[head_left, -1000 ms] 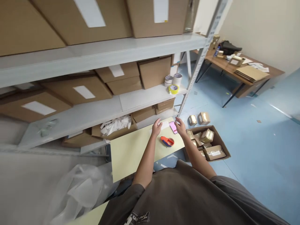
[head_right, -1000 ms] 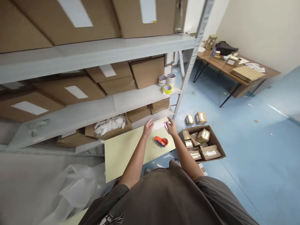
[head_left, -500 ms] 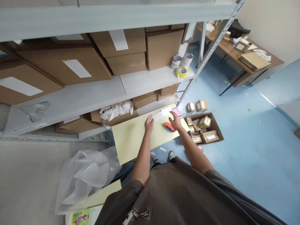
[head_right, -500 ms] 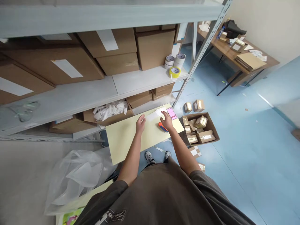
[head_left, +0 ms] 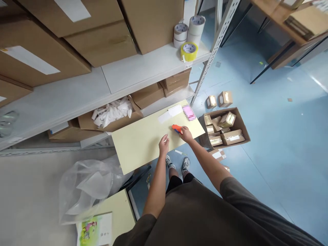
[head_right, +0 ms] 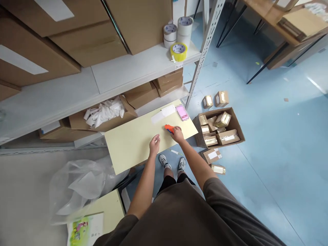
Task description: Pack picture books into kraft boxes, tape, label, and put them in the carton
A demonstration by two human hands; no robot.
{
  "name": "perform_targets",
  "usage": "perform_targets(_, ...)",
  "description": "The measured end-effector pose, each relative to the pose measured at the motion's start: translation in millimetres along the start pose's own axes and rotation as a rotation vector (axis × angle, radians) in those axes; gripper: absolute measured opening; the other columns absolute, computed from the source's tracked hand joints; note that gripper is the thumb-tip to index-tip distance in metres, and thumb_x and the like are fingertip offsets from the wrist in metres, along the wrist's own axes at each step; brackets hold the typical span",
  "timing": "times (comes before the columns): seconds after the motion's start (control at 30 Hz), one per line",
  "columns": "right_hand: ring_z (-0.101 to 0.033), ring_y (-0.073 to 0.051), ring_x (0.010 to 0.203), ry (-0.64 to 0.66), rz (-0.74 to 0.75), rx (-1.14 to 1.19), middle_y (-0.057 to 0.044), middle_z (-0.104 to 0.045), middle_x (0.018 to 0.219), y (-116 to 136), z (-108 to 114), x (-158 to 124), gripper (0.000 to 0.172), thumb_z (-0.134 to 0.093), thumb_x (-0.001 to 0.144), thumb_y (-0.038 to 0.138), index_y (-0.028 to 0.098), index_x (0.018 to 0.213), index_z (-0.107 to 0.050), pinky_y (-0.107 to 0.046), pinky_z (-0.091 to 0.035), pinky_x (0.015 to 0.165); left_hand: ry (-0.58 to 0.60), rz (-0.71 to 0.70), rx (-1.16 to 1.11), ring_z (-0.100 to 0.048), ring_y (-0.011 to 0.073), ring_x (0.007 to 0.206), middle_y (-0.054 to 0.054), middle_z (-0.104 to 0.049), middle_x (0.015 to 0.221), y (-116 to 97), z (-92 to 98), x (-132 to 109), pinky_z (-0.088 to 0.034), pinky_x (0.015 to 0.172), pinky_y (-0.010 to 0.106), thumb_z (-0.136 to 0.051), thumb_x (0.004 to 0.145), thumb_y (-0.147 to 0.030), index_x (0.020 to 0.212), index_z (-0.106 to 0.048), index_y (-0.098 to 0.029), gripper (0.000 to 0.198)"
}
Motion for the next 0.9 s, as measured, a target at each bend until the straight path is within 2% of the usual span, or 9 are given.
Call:
perform_targets(0.1, -0.062, -0.033, 0.126, 0.11, -0.075, -0.05, -0.019, -0.07, 0.13, -11.7, -25.4, 3.5, 0.029, -0.062, 0.094, 0.021, 0.015, 0.121, -0.07, -0.044, -0.05, 0.108, -0.003, 0.046, 0.016, -0.066, 0.0275, 0.133, 0.015, -0.071, 0.141, 18.1, -12.0, -12.3, -0.054, 0.113, 0.042, -0.063, 0.101, -0.043, 0.135, -0.072, -0.021, 0.042)
perform_targets(0.2, -0.064, -0.035, 0.124, 0.134, -0.152, -0.094, -0.023, -0.07, 0.129, -17.0, -39.2, 8.2, 0.03, -0.058, 0.098, 0.02, 0.012, 0.126, -0.067, -0.046, -0.049, 0.108, 0.003, 0.082, 0.024, -0.067, 0.0278, 0.131, 0.015, -0.073, 0.139, 25.1, -21.1, -21.2, -0.056, 0.111, 0.043, -0.063, 0.1, -0.041, 0.135, -0.072, -0.021, 0.041)
perform_targets(0.3, -0.069, -0.037, 0.118, 0.163, -0.2, -0.087, -0.026, -0.073, 0.123, -15.9, -37.7, 11.4, 0.035, -0.058, 0.099, 0.022, 0.011, 0.132, -0.063, -0.048, -0.05, 0.105, -0.002, 0.081, 0.021, -0.069, 0.0274, 0.127, 0.015, -0.074, 0.137, 18.2, -23.7, -24.9, -0.055, 0.112, 0.044, -0.063, 0.099, -0.038, 0.134, -0.073, -0.021, 0.04)
perform_targets(0.37, -0.072, -0.038, 0.114, 0.188, -0.171, -0.084, -0.025, -0.075, 0.12, -10.0, -27.1, 10.8, 0.041, -0.059, 0.099, 0.024, 0.012, 0.138, -0.059, -0.049, -0.051, 0.103, -0.011, 0.067, 0.017, -0.07, 0.0268, 0.124, 0.015, -0.074, 0.137, 6.5, -20.9, -24.4, -0.054, 0.112, 0.044, -0.063, 0.099, -0.038, 0.133, -0.073, -0.021, 0.039)
perform_targets(0.47, -0.074, -0.038, 0.108, 0.188, -0.097, -0.095, -0.024, -0.077, 0.116, 5.4, 2.9, 6.1, 0.046, -0.056, 0.101, 0.027, 0.012, 0.144, -0.053, -0.051, -0.051, 0.102, -0.053, 0.016, -0.004, -0.071, 0.0263, 0.122, 0.015, -0.073, 0.137, -20.4, -9.1, -19.4, -0.054, 0.113, 0.044, -0.062, 0.099, -0.037, 0.132, -0.073, -0.021, 0.038)
perform_targets(0.57, -0.074, -0.038, 0.103, 0.129, -0.003, -0.088, -0.024, -0.077, 0.114, 29.7, 45.5, 0.9, 0.048, -0.055, 0.101, 0.032, 0.011, 0.144, -0.052, -0.053, -0.052, 0.1, -0.108, -0.065, -0.021, -0.072, 0.0268, 0.122, 0.015, -0.074, 0.135, -56.1, 10.8, -10.5, -0.053, 0.113, 0.044, -0.062, 0.1, -0.039, 0.13, -0.073, -0.021, 0.038)
perform_targets(0.73, -0.07, -0.041, 0.114, -0.043, 0.325, -0.053, -0.027, -0.071, 0.133, 95.5, 124.6, -15.3, 0.051, -0.064, 0.097, 0.047, 0.014, 0.135, -0.057, -0.054, -0.054, 0.1, -0.156, -0.206, -0.082, -0.071, 0.0273, 0.125, 0.014, -0.075, 0.135, -128.5, 56.1, 9.3, -0.053, 0.114, 0.044, -0.063, 0.1, -0.046, 0.13, -0.074, -0.023, 0.04)
perform_targets(0.83, -0.068, -0.039, 0.124, -0.116, 0.477, -0.031, -0.021, -0.063, 0.15, 138.6, 159.3, -33.5, 0.048, -0.067, 0.096, 0.057, 0.021, 0.127, -0.062, -0.05, -0.054, 0.104, -0.096, -0.29, -0.137, -0.069, 0.0281, 0.128, 0.014, -0.075, 0.136, -174.9, 84.1, 20.8, -0.052, 0.115, 0.044, -0.067, 0.098, -0.05, 0.13, -0.075, -0.022, 0.043)
perform_targets(0.9, -0.07, -0.037, 0.122, -0.129, 0.518, -0.009, -0.017, -0.063, 0.152, 163.5, 173.0, -44.7, 0.047, -0.071, 0.094, 0.061, 0.024, 0.122, -0.065, -0.047, -0.054, 0.103, 0.032, -0.353, -0.17, -0.068, 0.0296, 0.129, 0.015, -0.075, 0.135, -203.8, 98.5, 26.4, -0.052, 0.115, 0.045, -0.07, 0.096, -0.053, 0.129, -0.076, -0.021, 0.046)
Point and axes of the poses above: each hand's wrist, its own x-axis towards the middle knuckle, its own z-axis out of the back of the hand, y = z × x, the point moved 4 cm from there along x, towards the middle knuckle
